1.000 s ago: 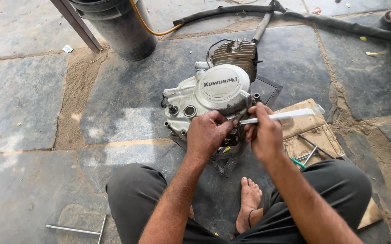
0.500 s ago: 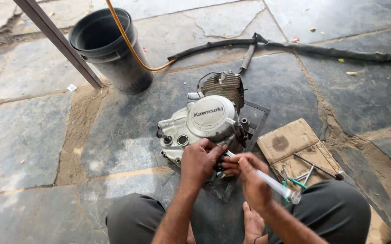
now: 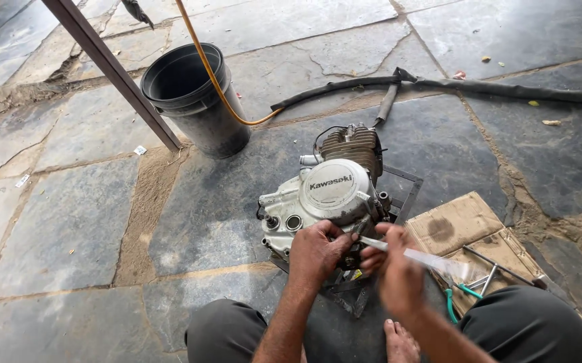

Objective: Using a wrench and socket tool to adjust bolts on a motorcycle engine casing.

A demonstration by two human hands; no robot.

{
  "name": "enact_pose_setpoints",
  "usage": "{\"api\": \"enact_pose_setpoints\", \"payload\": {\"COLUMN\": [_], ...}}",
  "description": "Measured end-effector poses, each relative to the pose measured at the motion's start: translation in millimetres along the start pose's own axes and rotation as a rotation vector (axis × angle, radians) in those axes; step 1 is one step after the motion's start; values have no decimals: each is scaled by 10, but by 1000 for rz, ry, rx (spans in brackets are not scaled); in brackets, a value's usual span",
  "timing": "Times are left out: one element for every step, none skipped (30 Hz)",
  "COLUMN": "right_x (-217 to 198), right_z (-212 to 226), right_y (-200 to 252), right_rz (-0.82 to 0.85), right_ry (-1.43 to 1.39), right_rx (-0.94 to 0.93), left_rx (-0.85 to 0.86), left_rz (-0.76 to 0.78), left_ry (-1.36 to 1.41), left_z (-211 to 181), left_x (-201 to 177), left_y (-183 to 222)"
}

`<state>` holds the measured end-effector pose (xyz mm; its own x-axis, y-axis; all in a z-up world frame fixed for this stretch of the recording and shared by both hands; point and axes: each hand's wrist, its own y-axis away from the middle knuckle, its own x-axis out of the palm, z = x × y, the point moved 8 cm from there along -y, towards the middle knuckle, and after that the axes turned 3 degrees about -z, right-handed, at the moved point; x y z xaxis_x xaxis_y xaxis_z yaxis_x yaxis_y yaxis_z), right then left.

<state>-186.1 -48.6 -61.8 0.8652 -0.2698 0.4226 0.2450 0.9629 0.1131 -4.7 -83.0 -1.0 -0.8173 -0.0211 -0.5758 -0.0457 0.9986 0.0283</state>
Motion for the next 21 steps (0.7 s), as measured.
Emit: {"api": "enact_pose_setpoints", "payload": {"right_x": [-60,-147,-241,-262,-208,-156,-144,-88,-43,-76,-55,-36,-40,-18,0,40,91,145,208,286,349], "right_z": [34,-20,-80,-101,-119,-132,-96,-35,25,10,56,106,56,39,29,-20,-11,-4,-28,-87,-147], "right_y": [-181,-361,-520,-560,-628,-696,-642,-588,-518,-418,-362,-301,-180,-54,66,185,308,437,511,585,660], "right_rz": [8,-19,-52,-50,12,74,70,113,156,154,181,208,209,251,293,293,301,308,308,313,313], "right_ry": [7,47,83,86,28,-29,-29,-122,-212,-207,-218,-229,-230,-180,-128,-128,-19,90,87,311,535], "right_rx": [3,114,225,228,238,247,248,219,196,201,147,92,92,47,0,-3,-105,-207,-206,-213,-217], "left_rx": [-6,-2,5,1,13,26,25,9,-14,-21,-12,-2,-2,21,45,48,59,71,70,84,98], "left_rz": [-7,-13,-15,-16,-21,-27,-23,-7,7,9,11,13,13,1,-10,-10,-20,-30,-30,-35,-37], "left_ry": [6,19,27,29,38,47,48,80,115,118,139,160,160,104,50,51,1,-48,-51,-53,-56], "left_z": [-10,-28,-48,-32,-45,-57,-67,-58,-39,11,33,51,53,39,16,-5,-30,-55,-51,-58,-67], "left_x": [-15,-28,-40,-35,-47,-58,-73,-78,-77,-47,-43,-41,-25,-16,0,8,6,5,-2,-11,-12], "left_y": [19,37,53,79,61,42,39,36,54,73,51,32,35,37,31,37,42,47,46,45,45]}}
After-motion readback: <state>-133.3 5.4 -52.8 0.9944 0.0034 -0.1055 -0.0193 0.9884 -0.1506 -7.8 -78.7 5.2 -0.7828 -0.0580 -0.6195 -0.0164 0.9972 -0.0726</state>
